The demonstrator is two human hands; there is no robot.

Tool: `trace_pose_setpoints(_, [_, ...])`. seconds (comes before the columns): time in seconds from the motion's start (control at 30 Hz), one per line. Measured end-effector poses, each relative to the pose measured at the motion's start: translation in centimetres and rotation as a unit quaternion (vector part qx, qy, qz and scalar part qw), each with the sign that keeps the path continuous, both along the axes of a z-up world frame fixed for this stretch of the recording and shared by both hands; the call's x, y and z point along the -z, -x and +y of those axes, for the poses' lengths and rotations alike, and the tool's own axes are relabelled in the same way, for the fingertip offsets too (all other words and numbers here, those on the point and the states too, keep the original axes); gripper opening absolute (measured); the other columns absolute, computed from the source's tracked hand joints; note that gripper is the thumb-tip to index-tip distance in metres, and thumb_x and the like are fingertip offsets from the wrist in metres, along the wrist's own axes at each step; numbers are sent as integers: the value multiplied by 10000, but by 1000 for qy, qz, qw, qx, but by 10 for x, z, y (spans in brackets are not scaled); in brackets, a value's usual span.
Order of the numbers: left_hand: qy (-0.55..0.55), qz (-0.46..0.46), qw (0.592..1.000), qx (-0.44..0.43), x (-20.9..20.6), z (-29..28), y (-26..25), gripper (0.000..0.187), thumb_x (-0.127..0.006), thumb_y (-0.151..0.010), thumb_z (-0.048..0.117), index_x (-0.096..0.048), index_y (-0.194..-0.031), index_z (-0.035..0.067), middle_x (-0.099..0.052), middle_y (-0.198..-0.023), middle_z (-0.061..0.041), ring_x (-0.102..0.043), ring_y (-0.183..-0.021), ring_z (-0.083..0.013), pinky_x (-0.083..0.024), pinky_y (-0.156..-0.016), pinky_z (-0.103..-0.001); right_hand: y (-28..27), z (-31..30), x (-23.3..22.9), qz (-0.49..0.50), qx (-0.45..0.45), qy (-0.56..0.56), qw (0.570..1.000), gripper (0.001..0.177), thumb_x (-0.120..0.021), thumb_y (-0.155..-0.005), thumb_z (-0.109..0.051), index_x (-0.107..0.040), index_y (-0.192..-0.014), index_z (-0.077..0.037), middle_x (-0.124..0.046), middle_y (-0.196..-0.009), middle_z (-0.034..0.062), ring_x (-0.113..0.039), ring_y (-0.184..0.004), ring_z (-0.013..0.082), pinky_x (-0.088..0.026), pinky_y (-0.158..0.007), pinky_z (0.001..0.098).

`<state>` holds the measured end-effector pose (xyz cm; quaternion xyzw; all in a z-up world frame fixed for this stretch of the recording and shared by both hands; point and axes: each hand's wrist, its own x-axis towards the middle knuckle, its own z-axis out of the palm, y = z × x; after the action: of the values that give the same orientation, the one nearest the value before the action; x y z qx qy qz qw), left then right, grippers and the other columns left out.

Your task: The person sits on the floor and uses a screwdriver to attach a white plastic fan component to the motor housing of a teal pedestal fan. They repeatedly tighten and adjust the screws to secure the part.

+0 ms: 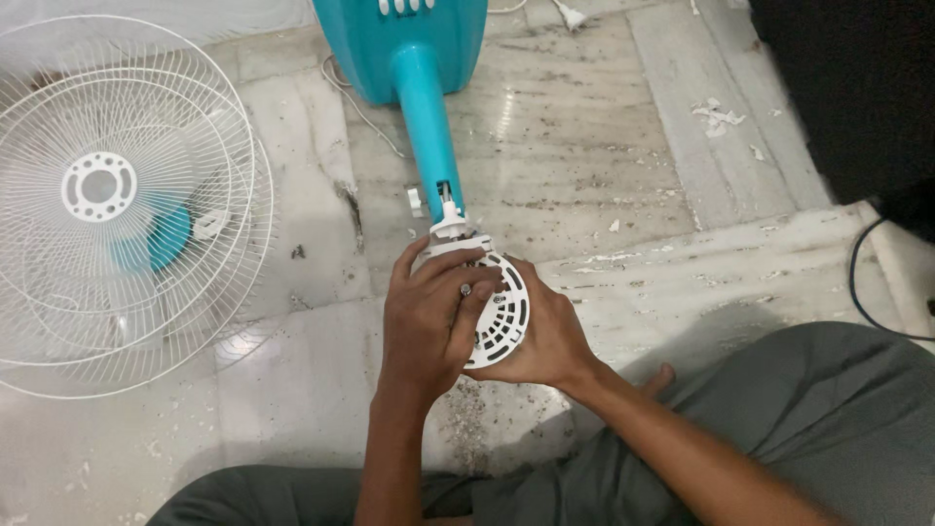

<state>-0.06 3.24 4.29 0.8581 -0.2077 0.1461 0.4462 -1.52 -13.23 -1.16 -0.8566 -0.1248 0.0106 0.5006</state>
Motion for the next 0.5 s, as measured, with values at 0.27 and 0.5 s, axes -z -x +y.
trace_pose_setpoints(0.27, [-1, -11, 1000, -18, 1, 0, 4, 181, -618, -1017, 139, -771, -939, 83, -784, -990, -82, -739, -1104, -221, -396, -1166, -522, -2, -3, -4, 6, 2, 57, 998, 1176, -967, -506, -497, -426, -1427, -3, -760, -1062, 148, -788, -918, 271, -640, -773, 371])
trace_pose_setpoints(0.5, [25, 16, 999, -29, 4, -5, 4, 269, -560, -1065, 217, -770, -953, 90, -792, -1012, -63, -743, -1083, -209, -443, -1129, -482, -7, -6, -12, 33, -4, 78, 996, 1197, -968, -492, -492, -405, -1434, -15, -755, -1064, 164, -776, -920, 305, -622, -777, 397])
